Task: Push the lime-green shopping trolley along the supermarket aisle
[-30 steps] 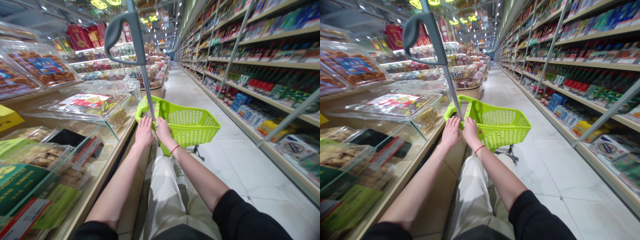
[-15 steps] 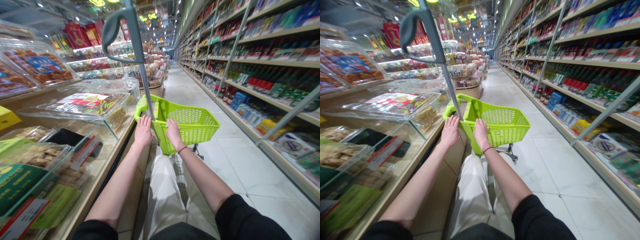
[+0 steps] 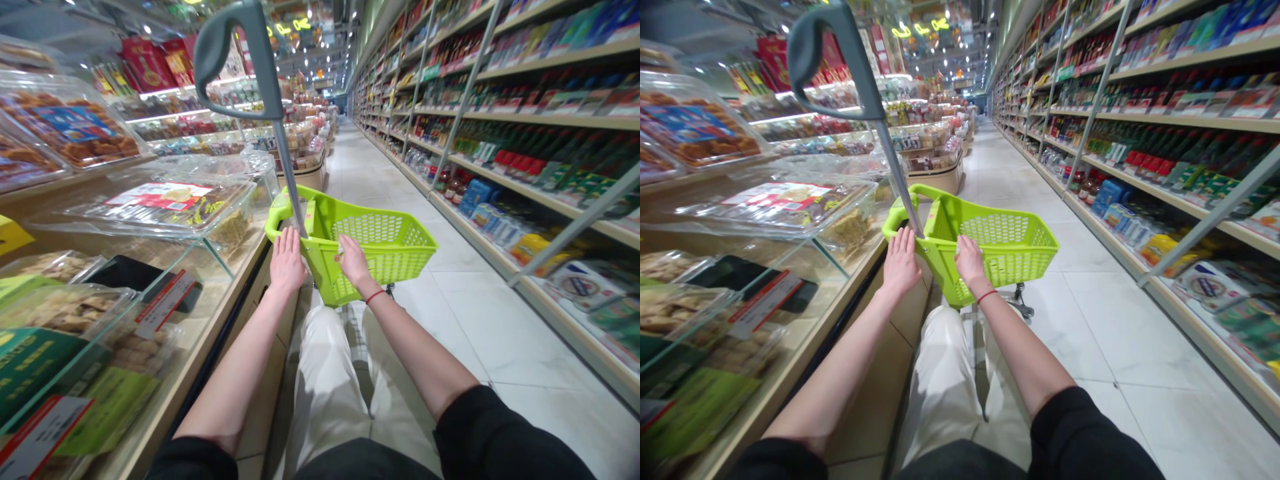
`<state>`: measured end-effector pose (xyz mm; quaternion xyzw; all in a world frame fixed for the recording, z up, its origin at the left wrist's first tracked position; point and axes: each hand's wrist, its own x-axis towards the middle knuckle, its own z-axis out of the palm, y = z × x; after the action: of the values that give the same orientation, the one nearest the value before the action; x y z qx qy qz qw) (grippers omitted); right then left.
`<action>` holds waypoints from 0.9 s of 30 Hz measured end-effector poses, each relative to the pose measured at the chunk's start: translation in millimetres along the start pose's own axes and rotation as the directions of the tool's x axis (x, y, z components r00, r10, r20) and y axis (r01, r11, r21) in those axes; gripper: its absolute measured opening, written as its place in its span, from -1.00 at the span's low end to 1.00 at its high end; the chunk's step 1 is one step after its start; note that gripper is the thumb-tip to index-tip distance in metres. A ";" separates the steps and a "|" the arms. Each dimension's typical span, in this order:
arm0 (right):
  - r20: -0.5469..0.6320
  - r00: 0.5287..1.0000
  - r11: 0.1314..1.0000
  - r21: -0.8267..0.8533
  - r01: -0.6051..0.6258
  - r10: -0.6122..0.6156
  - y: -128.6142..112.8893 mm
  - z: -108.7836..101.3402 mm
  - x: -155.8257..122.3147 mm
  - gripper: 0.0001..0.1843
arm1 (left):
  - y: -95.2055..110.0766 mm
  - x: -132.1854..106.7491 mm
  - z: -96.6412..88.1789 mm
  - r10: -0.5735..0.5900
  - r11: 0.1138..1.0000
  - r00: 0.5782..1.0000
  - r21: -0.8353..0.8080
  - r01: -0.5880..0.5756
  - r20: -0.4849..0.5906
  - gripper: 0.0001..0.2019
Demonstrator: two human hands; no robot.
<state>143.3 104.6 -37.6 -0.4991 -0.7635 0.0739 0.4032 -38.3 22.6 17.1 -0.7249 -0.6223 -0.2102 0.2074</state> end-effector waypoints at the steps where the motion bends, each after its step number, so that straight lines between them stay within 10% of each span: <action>1: 0.004 1.000 1.000 0.004 0.006 -0.006 -1.2 0.5 0.5 -0.35 | 6.7 -2.2 1.9 -0.017 1.000 1.000 -0.013 0.017 -0.023 -0.18; 9: 0.025 0.991 0.991 0.013 0.133 -0.133 16.7 0.1 1.4 -0.30 | 56.1 1.2 23.7 0.123 0.992 0.989 0.003 -0.123 0.079 -0.21; 17: -0.029 1.000 0.990 -0.141 -0.012 0.008 95.5 -26.3 -10.7 -0.33 | 46.9 4.5 37.8 0.152 0.987 0.984 0.045 -0.157 0.097 -0.21; 27: 0.002 0.999 0.979 -0.199 0.044 -0.044 114.1 -35.8 -16.2 -0.33 | 34.3 9.6 39.4 0.181 0.983 0.977 0.000 -0.182 0.111 -0.21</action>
<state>251.0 136.9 -81.4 -0.5200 -0.7773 -0.0122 0.3539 -1.2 47.8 -11.3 -0.7882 -0.5651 -0.1466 0.1945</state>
